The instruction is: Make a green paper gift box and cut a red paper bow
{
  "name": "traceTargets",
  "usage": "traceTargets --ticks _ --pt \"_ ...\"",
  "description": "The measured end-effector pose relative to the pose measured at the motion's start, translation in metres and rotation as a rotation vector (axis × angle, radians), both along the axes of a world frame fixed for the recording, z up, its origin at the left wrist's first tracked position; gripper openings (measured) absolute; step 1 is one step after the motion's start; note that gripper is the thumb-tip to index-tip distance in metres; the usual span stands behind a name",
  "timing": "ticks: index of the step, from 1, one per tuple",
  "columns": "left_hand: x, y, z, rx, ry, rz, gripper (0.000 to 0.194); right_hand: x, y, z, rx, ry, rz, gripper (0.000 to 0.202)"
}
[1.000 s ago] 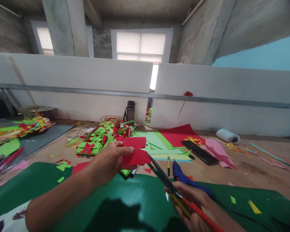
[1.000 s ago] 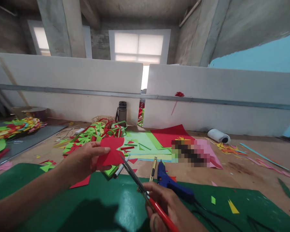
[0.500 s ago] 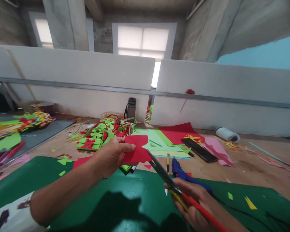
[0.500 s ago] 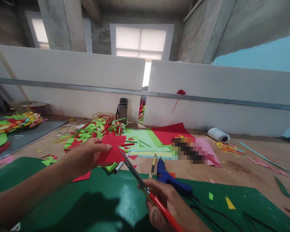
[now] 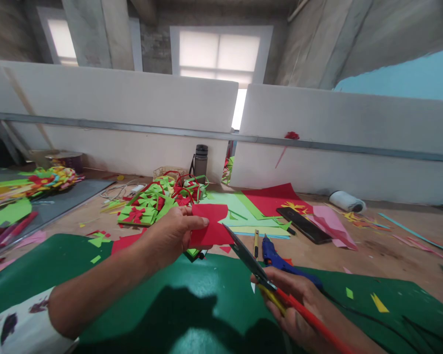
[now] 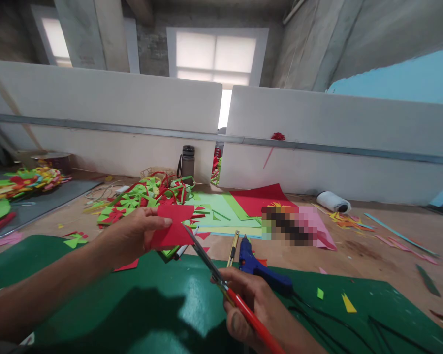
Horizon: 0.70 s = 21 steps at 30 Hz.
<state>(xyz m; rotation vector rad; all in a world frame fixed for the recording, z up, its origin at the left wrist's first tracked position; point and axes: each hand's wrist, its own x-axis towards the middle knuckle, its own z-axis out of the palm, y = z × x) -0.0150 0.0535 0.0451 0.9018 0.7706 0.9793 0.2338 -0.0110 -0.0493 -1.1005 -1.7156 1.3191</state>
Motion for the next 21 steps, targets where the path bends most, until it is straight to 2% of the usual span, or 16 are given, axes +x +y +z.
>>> traceTargets --ticks 10,16,21 --pt "0.002 -0.001 -0.001 -0.019 0.009 0.031 0.023 -0.005 -0.002 0.013 0.014 -0.075 0.039 0.064" --pt "0.004 -0.002 0.001 -0.021 0.024 0.060 0.023 -0.006 -0.009 0.020 0.015 -0.099 -0.045 0.066" --pt "0.005 -0.003 0.001 -0.021 0.032 0.069 0.023 -0.008 -0.007 0.024 0.024 -0.135 -0.018 0.070"
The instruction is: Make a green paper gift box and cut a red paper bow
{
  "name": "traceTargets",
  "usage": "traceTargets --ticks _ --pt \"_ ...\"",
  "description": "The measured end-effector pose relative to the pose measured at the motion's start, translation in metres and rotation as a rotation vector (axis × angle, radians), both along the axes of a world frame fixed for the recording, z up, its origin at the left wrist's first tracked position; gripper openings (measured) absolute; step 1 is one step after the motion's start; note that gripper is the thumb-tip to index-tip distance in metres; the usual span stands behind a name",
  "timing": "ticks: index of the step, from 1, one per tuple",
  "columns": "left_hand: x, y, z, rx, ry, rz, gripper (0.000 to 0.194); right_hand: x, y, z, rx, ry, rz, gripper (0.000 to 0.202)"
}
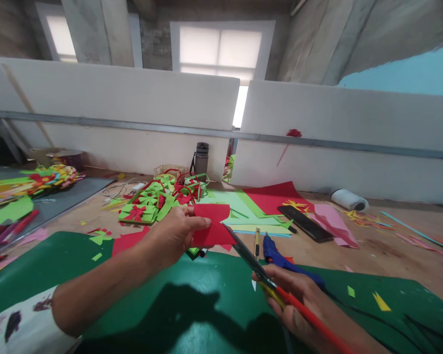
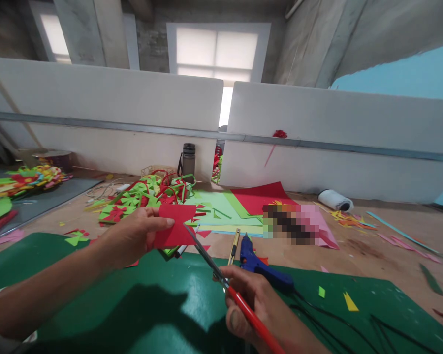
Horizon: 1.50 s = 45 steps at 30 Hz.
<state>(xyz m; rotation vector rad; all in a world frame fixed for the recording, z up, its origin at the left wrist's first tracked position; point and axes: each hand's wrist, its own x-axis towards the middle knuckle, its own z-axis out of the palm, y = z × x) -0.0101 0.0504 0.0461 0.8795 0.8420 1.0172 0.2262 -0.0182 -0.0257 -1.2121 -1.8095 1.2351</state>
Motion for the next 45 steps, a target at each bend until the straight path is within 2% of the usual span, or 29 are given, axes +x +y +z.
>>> traceTargets --ticks 5,18,30,37,45 --pt "0.001 -0.001 0.000 -0.006 -0.011 0.011 0.022 -0.001 0.003 0.000 -0.002 -0.033 -0.002 0.065" --pt "0.000 0.002 0.000 -0.024 -0.018 0.022 0.019 0.005 0.010 -0.014 0.051 -0.041 -0.024 0.052" --pt "0.001 0.002 -0.001 -0.012 -0.013 -0.003 0.019 0.011 0.013 -0.018 0.144 -0.058 -0.053 0.048" --pt "0.000 0.004 -0.003 0.009 -0.019 -0.011 0.019 0.011 0.012 -0.010 0.179 -0.127 -0.030 0.035" --pt "-0.001 0.004 -0.005 0.014 -0.008 -0.022 0.019 0.010 0.012 -0.007 0.157 -0.167 -0.012 0.035"
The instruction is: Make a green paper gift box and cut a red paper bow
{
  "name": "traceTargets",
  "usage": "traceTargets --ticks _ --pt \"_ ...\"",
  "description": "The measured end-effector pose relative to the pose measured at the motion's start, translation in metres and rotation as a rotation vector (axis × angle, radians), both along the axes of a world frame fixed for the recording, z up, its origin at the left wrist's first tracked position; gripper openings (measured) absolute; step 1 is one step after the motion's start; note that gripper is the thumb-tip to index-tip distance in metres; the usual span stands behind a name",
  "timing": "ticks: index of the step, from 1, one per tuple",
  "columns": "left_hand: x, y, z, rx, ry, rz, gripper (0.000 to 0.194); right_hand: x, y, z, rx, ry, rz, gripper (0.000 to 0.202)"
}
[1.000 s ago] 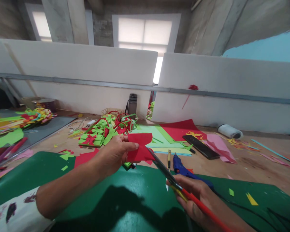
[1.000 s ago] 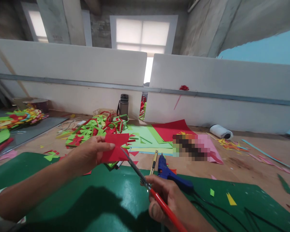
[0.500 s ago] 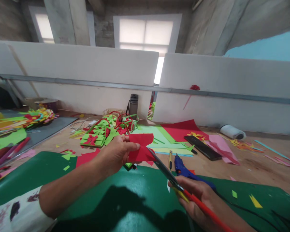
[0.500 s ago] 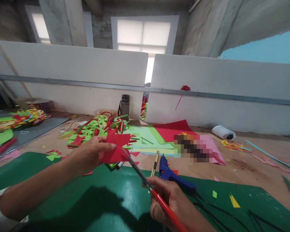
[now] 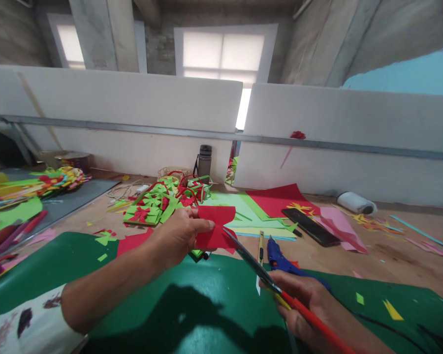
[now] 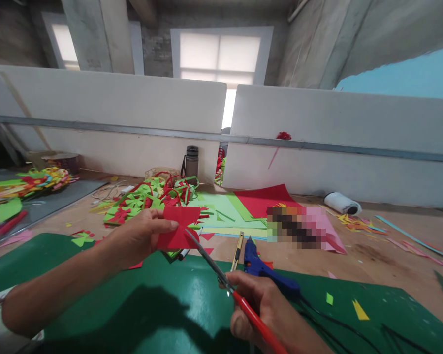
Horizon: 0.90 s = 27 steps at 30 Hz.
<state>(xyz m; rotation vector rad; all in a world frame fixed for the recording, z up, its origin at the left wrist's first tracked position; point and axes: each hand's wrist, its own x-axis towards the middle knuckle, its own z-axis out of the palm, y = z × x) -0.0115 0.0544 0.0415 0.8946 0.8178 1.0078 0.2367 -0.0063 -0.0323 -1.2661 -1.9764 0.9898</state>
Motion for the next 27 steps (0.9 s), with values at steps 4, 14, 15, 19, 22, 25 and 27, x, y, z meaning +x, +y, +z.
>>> traceTargets --ticks 4,14,15,19,22,25,27 --pt "0.001 -0.001 0.002 -0.009 0.009 -0.002 0.019 0.001 -0.002 0.001 -0.041 0.003 -0.006 0.044" --pt "0.001 -0.002 0.005 -0.020 0.033 0.013 0.019 0.003 0.001 -0.007 -0.003 -0.067 -0.041 0.046" --pt "0.001 -0.002 0.005 -0.020 0.034 0.014 0.019 0.004 0.001 -0.007 0.007 -0.074 -0.044 0.045" --pt "0.001 -0.002 0.005 -0.027 0.020 0.023 0.021 0.006 0.000 -0.010 0.023 -0.083 -0.057 0.043" --pt "0.002 -0.002 0.004 -0.036 0.012 0.030 0.025 0.006 0.000 -0.012 0.021 -0.074 -0.052 0.044" --pt "0.003 -0.001 0.004 -0.040 0.017 0.026 0.026 0.005 0.000 -0.012 0.023 -0.061 -0.040 0.045" --pt "0.003 -0.001 0.004 -0.037 0.023 0.027 0.026 0.005 0.000 -0.011 0.019 -0.067 -0.035 0.044"
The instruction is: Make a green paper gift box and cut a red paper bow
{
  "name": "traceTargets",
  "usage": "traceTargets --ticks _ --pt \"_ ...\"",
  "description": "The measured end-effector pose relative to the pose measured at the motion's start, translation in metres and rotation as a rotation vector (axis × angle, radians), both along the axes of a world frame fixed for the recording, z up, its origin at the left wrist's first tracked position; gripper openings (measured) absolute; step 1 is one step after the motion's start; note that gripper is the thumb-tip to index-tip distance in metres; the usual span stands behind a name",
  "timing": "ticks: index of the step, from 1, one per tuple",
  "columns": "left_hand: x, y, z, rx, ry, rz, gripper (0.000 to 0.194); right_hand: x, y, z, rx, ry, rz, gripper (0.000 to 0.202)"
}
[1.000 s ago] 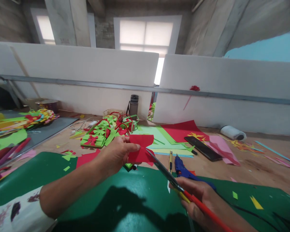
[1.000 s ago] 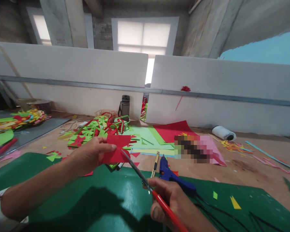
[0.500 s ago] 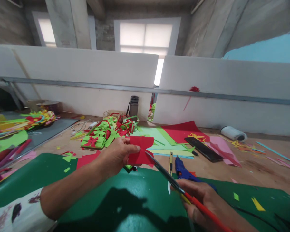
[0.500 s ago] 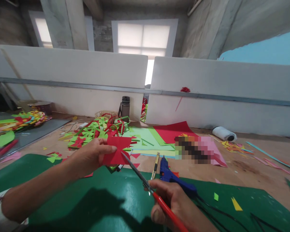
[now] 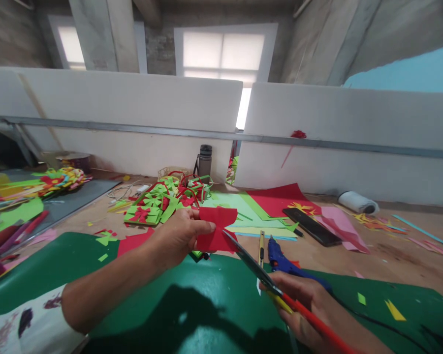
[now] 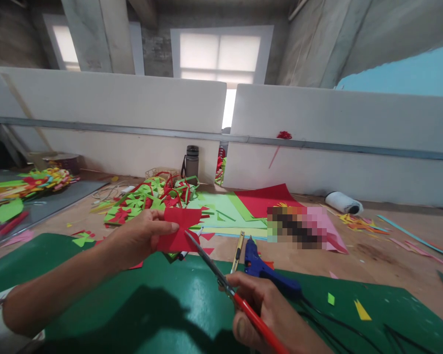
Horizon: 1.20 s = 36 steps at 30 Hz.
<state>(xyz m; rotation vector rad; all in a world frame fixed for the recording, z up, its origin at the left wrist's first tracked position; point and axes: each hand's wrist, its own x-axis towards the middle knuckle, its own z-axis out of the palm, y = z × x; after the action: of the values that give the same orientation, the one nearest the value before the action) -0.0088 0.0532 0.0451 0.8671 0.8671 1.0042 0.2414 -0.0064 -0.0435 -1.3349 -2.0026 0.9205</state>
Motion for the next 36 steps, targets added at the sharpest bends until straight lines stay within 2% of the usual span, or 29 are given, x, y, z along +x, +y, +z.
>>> traceTargets --ticks 13,22,36 --pt "-0.001 -0.002 -0.002 0.041 0.013 -0.068 0.019 -0.003 0.000 0.007 0.008 -0.031 -0.015 0.040" --pt "0.000 -0.002 -0.001 0.026 0.028 -0.042 0.017 -0.011 -0.002 0.015 -0.083 -0.009 -0.009 0.040" --pt "0.000 -0.004 0.000 0.024 0.034 -0.055 0.014 -0.011 -0.003 0.014 -0.061 0.037 0.007 0.047"
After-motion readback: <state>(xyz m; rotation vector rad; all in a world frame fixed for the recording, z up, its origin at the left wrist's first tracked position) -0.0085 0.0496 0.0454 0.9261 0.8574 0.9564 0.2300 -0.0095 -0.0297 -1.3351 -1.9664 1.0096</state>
